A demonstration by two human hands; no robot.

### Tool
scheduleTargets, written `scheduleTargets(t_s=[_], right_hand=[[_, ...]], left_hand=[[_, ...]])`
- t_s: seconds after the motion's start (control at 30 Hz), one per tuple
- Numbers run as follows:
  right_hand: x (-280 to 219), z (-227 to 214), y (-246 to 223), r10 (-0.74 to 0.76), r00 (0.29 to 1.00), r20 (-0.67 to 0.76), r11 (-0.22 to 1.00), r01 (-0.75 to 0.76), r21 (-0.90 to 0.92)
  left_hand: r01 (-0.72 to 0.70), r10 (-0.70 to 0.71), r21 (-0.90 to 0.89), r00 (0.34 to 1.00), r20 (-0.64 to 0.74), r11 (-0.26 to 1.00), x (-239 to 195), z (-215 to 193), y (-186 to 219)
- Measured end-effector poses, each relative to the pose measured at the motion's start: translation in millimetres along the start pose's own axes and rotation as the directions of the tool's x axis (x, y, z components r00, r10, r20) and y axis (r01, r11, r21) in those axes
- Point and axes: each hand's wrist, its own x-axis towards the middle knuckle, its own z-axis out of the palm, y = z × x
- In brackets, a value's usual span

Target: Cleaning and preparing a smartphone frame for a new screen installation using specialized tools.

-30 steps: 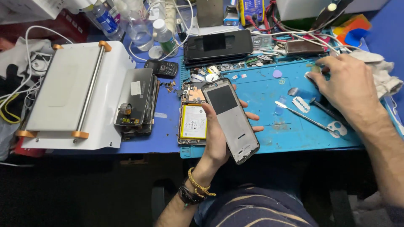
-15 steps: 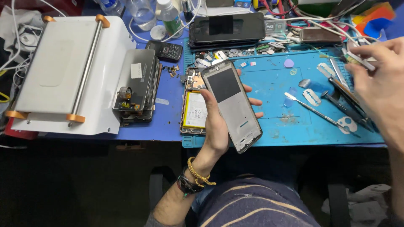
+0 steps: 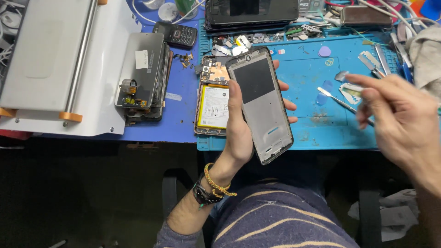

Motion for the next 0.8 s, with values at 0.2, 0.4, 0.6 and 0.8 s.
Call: scheduleTargets(t_s=[0.2, 0.4, 0.6, 0.8], right_hand=[[0.7, 10.7, 8.7, 0.097, 0.993, 0.071, 0.969, -0.11, 0.22], [36.3, 11.2, 15.8, 0.087, 0.978, 0.187, 0.901, -0.158, 0.405], [106.0, 13.8, 8.8, -0.101, 0.937, 0.335, 0.869, -0.082, 0.489], [118.0, 29.3, -0.9, -0.17, 0.914, 0.368, 0.905, -0.003, 0.426]], left_hand=[[0.037, -0.038, 0.028, 0.999, 0.017, 0.999, -0.4, -1.6, 1.7], [0.094, -0.093, -0.025, 0.995, 0.024, 0.995, 7.1, -5.2, 5.2], [0.227, -0.224, -0.105, 0.974, 0.041, 0.968, 11.6, -17.6, 6.4], [0.264, -0.262, -0.094, 0.965, 0.032, 0.96, 12.0, -18.5, 6.5]])
